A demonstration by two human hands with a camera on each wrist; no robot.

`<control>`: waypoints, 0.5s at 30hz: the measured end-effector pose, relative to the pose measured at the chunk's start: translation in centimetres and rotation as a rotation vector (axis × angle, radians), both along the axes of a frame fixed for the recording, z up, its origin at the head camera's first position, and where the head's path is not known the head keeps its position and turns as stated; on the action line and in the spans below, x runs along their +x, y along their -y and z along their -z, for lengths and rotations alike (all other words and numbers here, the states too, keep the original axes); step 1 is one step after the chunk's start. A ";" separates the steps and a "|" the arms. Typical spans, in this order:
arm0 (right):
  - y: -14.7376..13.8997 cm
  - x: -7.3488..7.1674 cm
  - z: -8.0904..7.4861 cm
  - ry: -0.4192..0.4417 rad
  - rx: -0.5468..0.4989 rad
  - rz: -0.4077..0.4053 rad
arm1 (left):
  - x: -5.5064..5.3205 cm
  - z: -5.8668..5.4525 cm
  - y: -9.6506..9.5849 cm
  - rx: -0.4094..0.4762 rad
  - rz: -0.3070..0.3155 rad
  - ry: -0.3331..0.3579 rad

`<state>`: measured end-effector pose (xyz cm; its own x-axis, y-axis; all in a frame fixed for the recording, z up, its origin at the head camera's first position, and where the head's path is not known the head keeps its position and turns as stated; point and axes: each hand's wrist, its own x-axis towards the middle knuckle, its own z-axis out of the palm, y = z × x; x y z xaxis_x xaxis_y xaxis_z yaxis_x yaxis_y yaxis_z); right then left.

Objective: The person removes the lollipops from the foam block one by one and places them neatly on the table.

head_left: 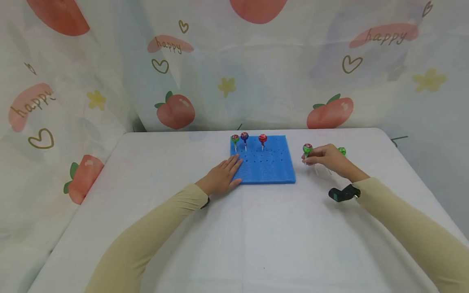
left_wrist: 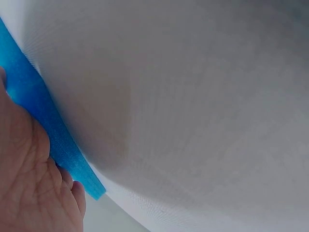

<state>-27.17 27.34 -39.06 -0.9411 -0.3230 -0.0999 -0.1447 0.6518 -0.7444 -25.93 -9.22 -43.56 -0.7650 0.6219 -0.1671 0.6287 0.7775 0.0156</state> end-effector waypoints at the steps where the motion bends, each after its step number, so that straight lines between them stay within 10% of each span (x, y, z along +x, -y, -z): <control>1: -0.4 0.0 -0.3 -0.007 0.011 0.009 | 0.0 0.0 0.0 0.000 -0.001 0.000; 15: -6.5 -0.3 -3.0 0.008 0.107 0.194 | 0.1 -0.1 0.0 -0.009 -0.009 0.000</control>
<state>-27.44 33.84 -36.09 -0.9836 -0.1234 -0.1319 -0.0033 0.7424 -0.6700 -25.83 -9.18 -43.46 -0.7706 0.6136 -0.1723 0.6217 0.7832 0.0087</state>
